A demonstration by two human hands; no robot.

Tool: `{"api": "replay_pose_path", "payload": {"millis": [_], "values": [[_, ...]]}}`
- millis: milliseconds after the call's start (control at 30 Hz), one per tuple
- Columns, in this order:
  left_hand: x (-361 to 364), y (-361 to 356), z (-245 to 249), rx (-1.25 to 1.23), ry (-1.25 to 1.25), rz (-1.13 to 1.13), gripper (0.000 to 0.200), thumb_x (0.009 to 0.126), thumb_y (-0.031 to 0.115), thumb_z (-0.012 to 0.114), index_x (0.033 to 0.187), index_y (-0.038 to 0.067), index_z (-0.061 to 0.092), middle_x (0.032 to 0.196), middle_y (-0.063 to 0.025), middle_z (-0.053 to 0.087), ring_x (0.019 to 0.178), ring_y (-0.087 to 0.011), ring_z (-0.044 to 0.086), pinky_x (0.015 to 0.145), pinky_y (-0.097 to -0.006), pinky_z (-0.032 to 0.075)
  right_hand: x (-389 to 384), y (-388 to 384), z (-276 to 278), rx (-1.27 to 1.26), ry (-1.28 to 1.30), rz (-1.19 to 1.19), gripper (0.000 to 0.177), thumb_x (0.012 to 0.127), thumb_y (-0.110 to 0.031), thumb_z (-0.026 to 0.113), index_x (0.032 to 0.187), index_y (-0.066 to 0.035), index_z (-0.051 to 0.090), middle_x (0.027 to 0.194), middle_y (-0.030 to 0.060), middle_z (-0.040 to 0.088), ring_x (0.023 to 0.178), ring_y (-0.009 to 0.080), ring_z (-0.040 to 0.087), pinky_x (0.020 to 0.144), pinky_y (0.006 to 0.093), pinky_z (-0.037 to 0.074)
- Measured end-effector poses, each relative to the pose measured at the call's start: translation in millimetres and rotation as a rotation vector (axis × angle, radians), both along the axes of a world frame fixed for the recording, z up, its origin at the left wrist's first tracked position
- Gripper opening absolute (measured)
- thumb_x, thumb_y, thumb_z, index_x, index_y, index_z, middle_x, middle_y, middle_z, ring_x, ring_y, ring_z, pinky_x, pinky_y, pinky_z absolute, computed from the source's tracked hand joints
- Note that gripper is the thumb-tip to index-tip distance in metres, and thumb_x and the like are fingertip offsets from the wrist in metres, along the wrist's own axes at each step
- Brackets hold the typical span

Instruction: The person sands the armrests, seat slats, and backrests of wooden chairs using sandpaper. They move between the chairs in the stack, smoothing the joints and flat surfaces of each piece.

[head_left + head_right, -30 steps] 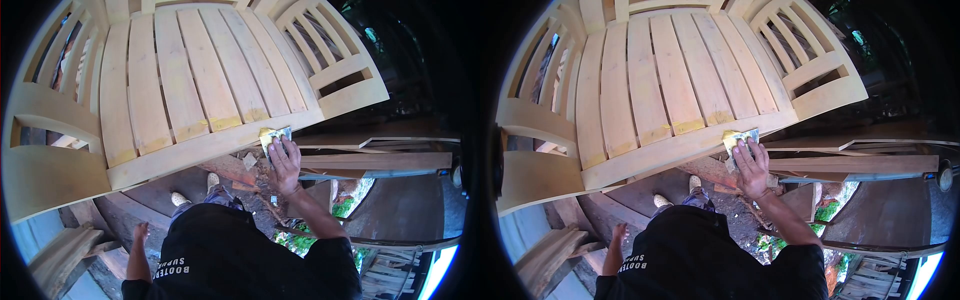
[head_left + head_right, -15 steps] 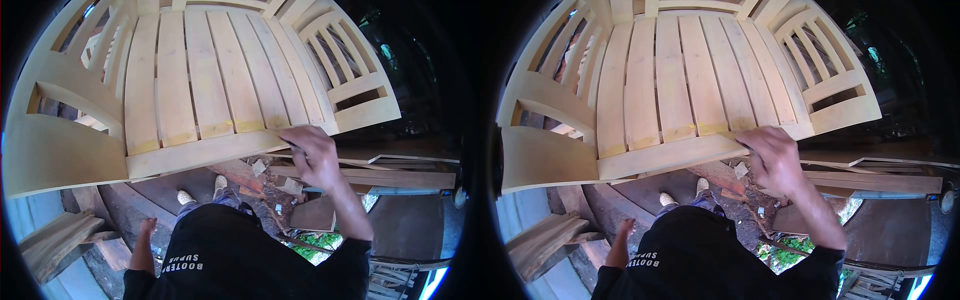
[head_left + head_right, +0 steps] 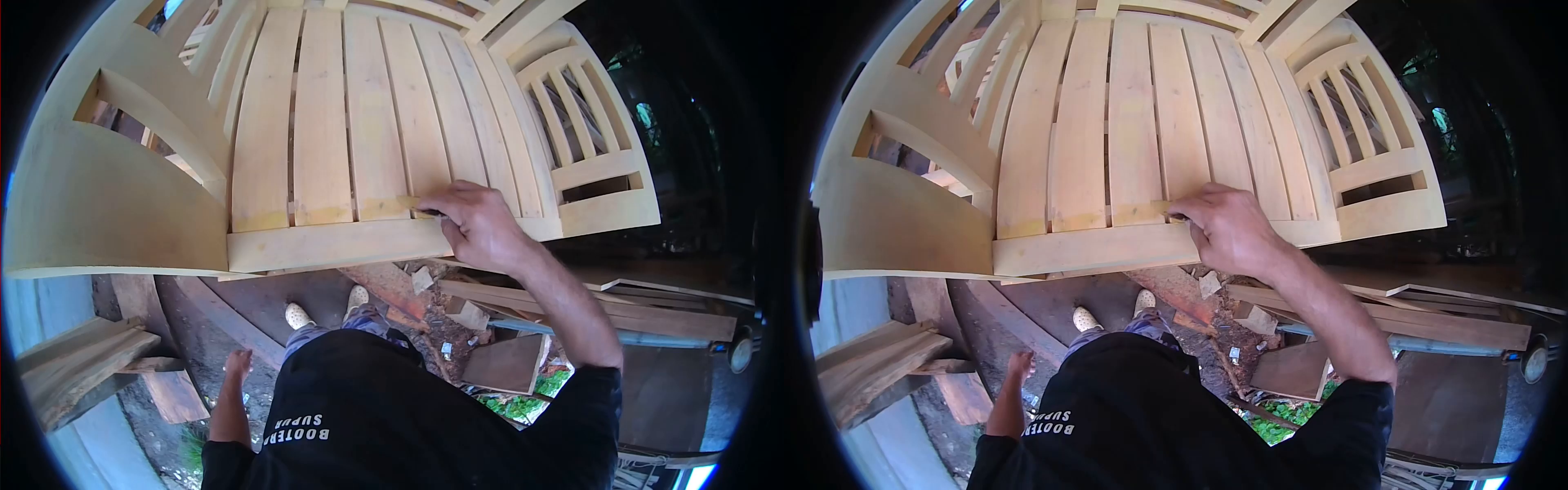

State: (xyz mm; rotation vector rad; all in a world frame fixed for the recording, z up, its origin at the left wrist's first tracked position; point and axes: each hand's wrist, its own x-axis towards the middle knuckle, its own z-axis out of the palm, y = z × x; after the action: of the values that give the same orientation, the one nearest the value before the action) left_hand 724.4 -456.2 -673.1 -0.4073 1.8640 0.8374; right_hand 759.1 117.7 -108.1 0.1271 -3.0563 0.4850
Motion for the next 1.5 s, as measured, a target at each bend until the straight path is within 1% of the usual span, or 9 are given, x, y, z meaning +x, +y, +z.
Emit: {"api": "replay_pose_path", "payload": {"millis": [167, 267, 367, 567, 600, 767, 967, 1200, 1500], "values": [[13, 5, 26, -0.073, 0.006, 0.021, 0.046, 0.098, 0.036, 0.065, 0.121, -0.004, 0.068, 0.089, -0.0134, 0.073, 0.07, -0.0218, 0.07, 0.063, -0.0361, 0.057, 11, -7, 7, 0.07, -0.03, 0.063, 0.039, 0.076, 0.01, 0.061, 0.112, -0.001, 0.071, 0.096, 0.0171, 0.073, 0.088, 0.0333, 0.071, 0.078, 0.042, 0.059], [7, 1, 13, -0.091, 0.04, -0.057, 0.048, 0.098, 0.038, 0.065, 0.122, -0.003, 0.067, 0.092, -0.0146, 0.075, 0.073, -0.0242, 0.073, 0.065, -0.0377, 0.058, 10, 2, 25, -0.011, -0.011, -0.046, 0.03, 0.084, 0.006, 0.064, 0.112, -0.001, 0.072, 0.098, 0.0159, 0.073, 0.088, 0.0241, 0.071, 0.078, 0.0379, 0.058], [-4, -17, -26, -0.049, 0.056, -0.084, 0.049, 0.097, 0.04, 0.063, 0.122, -0.002, 0.068, 0.097, -0.0162, 0.077, 0.078, -0.0268, 0.075, 0.069, -0.0397, 0.059, -7, -10, 64, -0.222, -0.15, -0.568, 0.027, 0.093, -0.011, 0.067, 0.117, 0.001, 0.07, 0.091, 0.0161, 0.075, 0.082, 0.0205, 0.071, 0.079, 0.0342, 0.057], [-27, -5, -6, -0.086, 0.117, -0.14, 0.045, 0.097, 0.039, 0.063, 0.114, -0.002, 0.073, 0.101, -0.0181, 0.077, 0.086, -0.0286, 0.076, 0.077, -0.04, 0.059, -29, 22, 8, -0.656, -0.033, -0.746, 0.038, 0.097, -0.021, 0.068, 0.123, 0.006, 0.065, 0.094, 0.013, 0.074, 0.086, 0.0163, 0.069, 0.079, 0.0326, 0.055], [-30, -2, 3, -0.076, 0.114, -0.116, 0.046, 0.097, 0.039, 0.063, 0.114, -0.002, 0.073, 0.101, -0.0184, 0.077, 0.087, -0.029, 0.076, 0.078, -0.0402, 0.059, -33, 22, 4, -0.746, -0.055, -0.751, 0.04, 0.095, -0.021, 0.069, 0.122, 0.008, 0.064, 0.098, 0.0151, 0.074, 0.087, 0.018, 0.069, 0.079, 0.0336, 0.055], [-32, 13, 25, -0.073, 0.105, -0.066, 0.047, 0.096, 0.039, 0.064, 0.115, -0.003, 0.073, 0.102, -0.019, 0.077, 0.089, -0.0303, 0.076, 0.079, -0.041, 0.059, -39, 25, -9, -0.619, -0.056, -0.758, 0.039, 0.095, -0.021, 0.067, 0.121, 0.009, 0.064, 0.097, 0.0165, 0.074, 0.086, 0.0201, 0.071, 0.077, 0.0339, 0.057], [-21, -4, -10, -0.051, 0.072, -0.083, 0.048, 0.097, 0.035, 0.067, 0.124, -0.004, 0.068, 0.103, -0.0202, 0.076, 0.087, -0.0299, 0.075, 0.074, -0.0394, 0.059, -46, 24, -10, -0.656, -0.06, -0.764, 0.04, 0.094, -0.019, 0.066, 0.122, 0.009, 0.063, 0.099, 0.0189, 0.073, 0.086, 0.0216, 0.073, 0.07, 0.0358, 0.063], [-14, 13, 39, -0.044, 0.033, 0.027, 0.045, 0.098, 0.032, 0.067, 0.123, -0.006, 0.068, 0.098, -0.0177, 0.075, 0.079, -0.0259, 0.073, 0.065, -0.0376, 0.058, -53, 20, -10, -0.661, -0.102, -0.79, 0.042, 0.093, -0.018, 0.066, 0.124, 0.009, 0.063, 0.101, 0.018, 0.073, 0.086, 0.0223, 0.073, 0.071, 0.0358, 0.062], [-18, 14, 39, -0.055, 0.046, -0.047, 0.045, 0.098, 0.035, 0.065, 0.121, -0.003, 0.069, 0.1, -0.0194, 0.075, 0.082, -0.0284, 0.074, 0.072, -0.0391, 0.059, -39, 27, 38, -0.964, 0.075, -0.721, 0.032, 0.094, -0.013, 0.07, 0.118, 0.007, 0.066, 0.102, 0.0117, 0.074, 0.088, 0.0156, 0.069, 0.08, 0.0309, 0.056]]}}
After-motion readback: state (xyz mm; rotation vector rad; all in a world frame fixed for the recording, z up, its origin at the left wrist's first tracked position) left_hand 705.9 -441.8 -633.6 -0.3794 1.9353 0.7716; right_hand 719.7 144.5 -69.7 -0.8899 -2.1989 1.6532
